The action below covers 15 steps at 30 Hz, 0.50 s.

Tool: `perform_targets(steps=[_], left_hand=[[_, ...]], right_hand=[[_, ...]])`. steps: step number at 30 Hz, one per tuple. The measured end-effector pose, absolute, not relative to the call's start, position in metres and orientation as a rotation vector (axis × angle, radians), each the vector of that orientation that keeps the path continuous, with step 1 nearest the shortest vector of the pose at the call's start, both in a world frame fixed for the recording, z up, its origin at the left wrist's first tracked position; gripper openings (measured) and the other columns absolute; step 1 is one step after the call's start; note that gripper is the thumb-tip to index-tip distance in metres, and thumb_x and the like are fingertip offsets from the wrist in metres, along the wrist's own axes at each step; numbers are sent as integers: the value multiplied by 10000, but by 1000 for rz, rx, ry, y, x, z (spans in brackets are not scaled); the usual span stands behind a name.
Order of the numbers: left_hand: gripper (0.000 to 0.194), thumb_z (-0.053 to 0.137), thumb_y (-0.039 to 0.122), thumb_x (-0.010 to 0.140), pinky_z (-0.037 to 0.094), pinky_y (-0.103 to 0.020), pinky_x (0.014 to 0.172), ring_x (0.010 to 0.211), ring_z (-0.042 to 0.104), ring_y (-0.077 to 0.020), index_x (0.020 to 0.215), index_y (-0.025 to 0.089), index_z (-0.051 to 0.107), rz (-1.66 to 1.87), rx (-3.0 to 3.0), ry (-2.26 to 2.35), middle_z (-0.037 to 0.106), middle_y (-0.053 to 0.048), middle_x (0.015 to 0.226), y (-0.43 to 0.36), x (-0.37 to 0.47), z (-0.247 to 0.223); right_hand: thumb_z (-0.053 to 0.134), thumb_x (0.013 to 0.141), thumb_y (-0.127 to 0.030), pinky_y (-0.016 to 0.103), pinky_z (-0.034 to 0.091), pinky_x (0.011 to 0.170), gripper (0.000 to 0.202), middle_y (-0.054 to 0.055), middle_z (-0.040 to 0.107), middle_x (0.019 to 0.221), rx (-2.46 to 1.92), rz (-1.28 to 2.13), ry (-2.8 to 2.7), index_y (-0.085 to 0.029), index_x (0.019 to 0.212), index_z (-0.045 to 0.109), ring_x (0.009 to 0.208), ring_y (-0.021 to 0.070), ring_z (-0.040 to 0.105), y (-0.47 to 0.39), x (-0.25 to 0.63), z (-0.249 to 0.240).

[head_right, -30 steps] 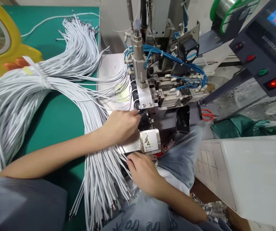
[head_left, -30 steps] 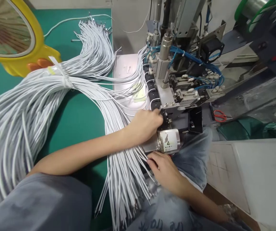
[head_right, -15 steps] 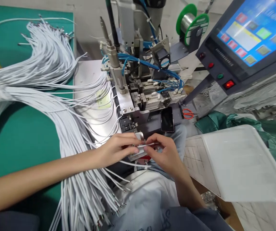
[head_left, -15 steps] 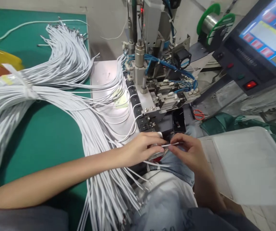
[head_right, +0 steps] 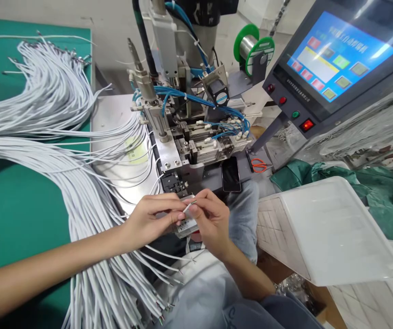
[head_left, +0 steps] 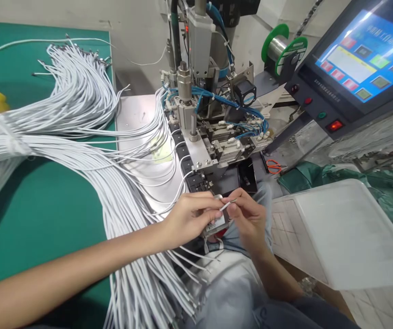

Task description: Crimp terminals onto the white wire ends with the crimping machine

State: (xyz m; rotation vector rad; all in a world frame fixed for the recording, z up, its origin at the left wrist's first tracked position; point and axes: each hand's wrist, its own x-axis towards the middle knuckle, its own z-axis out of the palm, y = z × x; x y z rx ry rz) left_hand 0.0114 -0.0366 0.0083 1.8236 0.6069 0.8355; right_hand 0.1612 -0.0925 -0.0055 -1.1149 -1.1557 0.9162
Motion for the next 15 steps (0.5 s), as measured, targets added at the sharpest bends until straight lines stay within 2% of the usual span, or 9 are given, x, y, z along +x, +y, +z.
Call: perform_targets(steps=[5,9,12,15], left_hand=[[222,438,128,888,415,-174,542,593,525,-85,869,122,659,770,1979,556,557,-22,657,-33,8,7],[268,383,89,875,401,-187,559,633,501,-98,912,135,645,738,2183,546,544,-31,699,-30,6,2],[270,387,77,866,397,-185,547,626,503,-95,918,144,643,767,2221,549,547,-31,708,-30,7,-1],[217,434,100,868,392,-184,521,597,502,-90,857,145,646,856,2207,542,543,-23,665,-33,8,-3]], right_hand=[[626,791,-251,234,322,483,118,-2,517,653,-1185,965,-1298,-209,804,735,564,99,448,-83,182,-1],[640,754,-237,226,250,436,117,-38,423,521,-1316,1029,-1421,-169,706,723,472,74,344,-79,191,6],[642,727,-208,221,233,419,109,-56,362,479,-1337,1015,-1392,-162,664,718,442,62,292,-78,189,8],[645,724,-212,219,238,417,110,-50,381,484,-1281,1023,-1279,-168,663,726,450,66,310,-80,181,3]])
